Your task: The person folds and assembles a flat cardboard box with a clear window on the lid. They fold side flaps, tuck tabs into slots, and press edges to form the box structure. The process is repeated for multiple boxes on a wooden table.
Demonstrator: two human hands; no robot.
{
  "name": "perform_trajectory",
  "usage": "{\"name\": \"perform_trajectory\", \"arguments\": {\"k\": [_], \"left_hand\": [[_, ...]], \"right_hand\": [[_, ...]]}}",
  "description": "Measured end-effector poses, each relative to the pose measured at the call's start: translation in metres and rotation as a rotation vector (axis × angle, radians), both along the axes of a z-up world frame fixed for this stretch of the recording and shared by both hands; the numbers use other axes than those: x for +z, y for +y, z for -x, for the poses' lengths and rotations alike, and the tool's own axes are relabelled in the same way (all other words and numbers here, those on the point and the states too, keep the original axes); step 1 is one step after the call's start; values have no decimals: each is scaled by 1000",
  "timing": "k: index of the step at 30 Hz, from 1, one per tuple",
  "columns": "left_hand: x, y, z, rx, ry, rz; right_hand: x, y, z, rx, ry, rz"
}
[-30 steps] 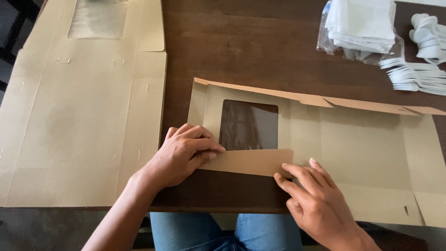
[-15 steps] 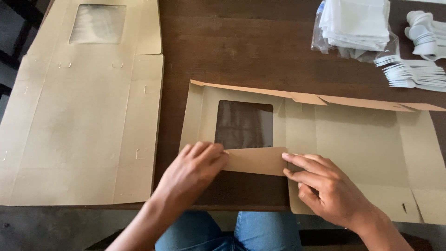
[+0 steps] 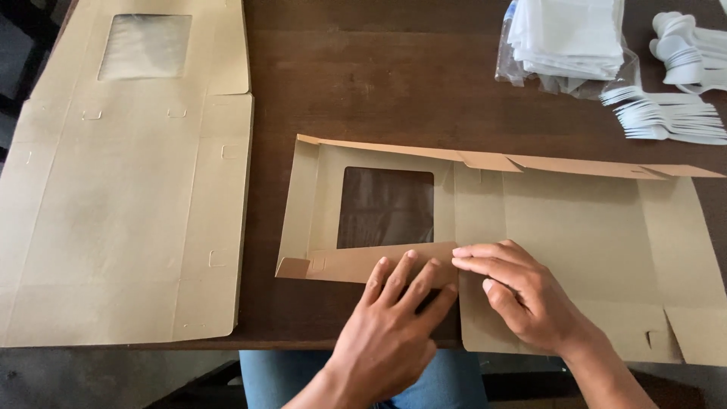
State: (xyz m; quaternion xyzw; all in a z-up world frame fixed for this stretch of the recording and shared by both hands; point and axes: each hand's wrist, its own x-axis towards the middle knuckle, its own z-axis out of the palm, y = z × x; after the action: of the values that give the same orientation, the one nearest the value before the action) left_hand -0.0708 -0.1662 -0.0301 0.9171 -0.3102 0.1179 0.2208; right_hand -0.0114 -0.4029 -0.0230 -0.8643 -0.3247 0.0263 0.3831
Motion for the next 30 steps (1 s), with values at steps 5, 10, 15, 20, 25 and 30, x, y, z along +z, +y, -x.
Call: {"name": "perform_trajectory", "arguments": {"k": [5,10,15,20,25,30], "left_hand": [[0,-11,3,54,23,-4],[-1,-10,2,77,-29,-7],[-2,-2,1,71,-67,-31],[-4,17,7,100,-103,-133],[-4,45,13,168,-122,-211],[-7,73,22,231,-133,-243]], "right_hand": [[-3,-1,3,-2,-9,72],[-12,3,3,-3,-112,129],[-11,3,3,-3,-114,130],[-13,3,4,-22,-109,130],[-14,3,4,-11,-144,123],[-14,4,5,-26,-114,138]]}}
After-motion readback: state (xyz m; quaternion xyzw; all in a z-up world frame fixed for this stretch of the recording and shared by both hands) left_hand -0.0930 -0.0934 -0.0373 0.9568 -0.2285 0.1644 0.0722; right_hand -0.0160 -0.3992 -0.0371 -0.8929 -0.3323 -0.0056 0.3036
